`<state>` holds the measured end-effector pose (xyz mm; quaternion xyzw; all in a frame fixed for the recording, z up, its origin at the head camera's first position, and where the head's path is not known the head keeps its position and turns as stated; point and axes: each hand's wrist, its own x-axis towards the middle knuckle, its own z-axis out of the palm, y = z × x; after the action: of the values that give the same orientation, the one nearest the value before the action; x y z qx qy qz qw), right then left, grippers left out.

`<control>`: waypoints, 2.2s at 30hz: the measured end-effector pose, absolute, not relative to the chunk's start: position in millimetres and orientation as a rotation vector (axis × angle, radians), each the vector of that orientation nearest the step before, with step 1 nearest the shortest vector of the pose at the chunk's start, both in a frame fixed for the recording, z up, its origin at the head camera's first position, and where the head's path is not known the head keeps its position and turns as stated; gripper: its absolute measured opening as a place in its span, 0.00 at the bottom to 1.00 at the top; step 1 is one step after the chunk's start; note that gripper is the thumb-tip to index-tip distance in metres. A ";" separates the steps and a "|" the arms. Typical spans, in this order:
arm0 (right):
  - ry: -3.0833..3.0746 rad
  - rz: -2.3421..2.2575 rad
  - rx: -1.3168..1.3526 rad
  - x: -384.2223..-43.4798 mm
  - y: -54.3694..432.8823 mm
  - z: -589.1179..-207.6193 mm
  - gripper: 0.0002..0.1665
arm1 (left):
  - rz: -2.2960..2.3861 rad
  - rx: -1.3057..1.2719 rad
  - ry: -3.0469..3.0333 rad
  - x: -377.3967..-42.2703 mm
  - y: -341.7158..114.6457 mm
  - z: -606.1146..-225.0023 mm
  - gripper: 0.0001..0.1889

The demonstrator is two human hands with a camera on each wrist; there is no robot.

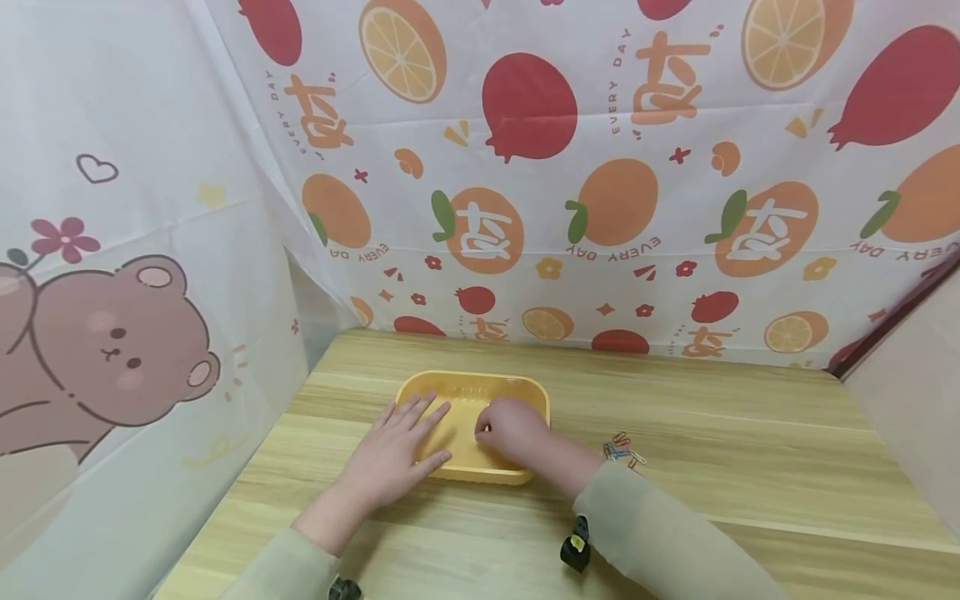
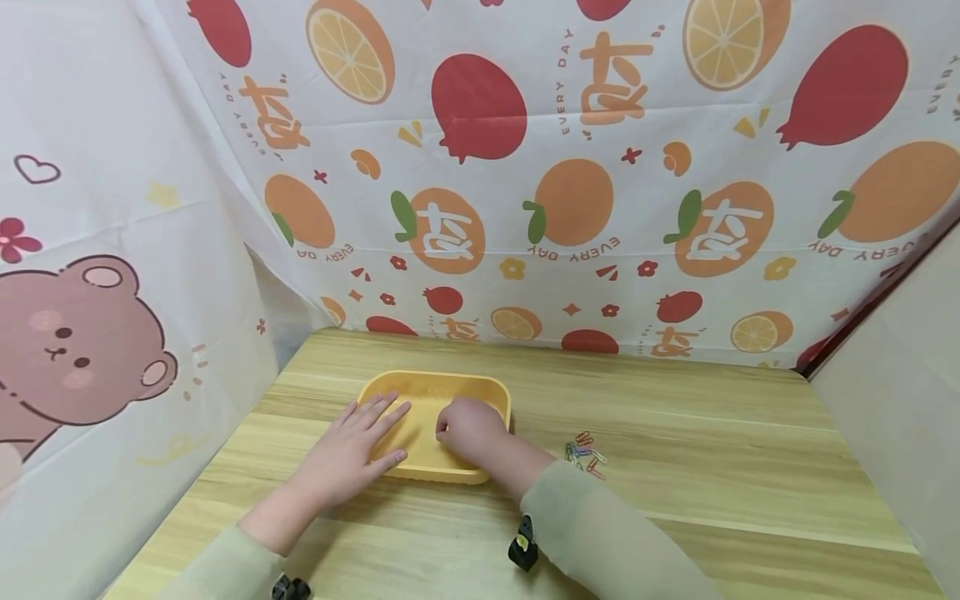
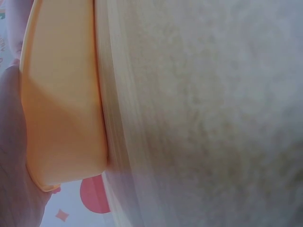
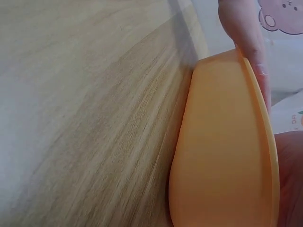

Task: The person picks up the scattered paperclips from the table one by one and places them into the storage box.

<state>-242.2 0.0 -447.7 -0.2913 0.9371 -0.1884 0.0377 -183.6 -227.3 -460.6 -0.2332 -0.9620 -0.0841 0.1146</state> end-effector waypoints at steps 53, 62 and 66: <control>2.891 -0.619 -0.821 -240.6 -1.8 -444.7 0.08 | -0.303 -0.671 -2.840 -186.2 -226.9 -460.7 0.36; 2.856 -0.753 -0.811 -242.3 2.3 -440.6 0.12 | -0.293 -0.669 -2.807 -186.8 -227.1 -461.4 0.36; 2.853 -0.832 -0.803 -240.4 7.0 -435.5 0.14 | -0.297 -0.669 -2.811 -187.5 -226.6 -460.9 0.36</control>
<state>-240.4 7.0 -435.5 -0.2606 0.9263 -0.2702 0.0314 -187.5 -226.6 -460.9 -0.2286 -0.9610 -0.1017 0.1181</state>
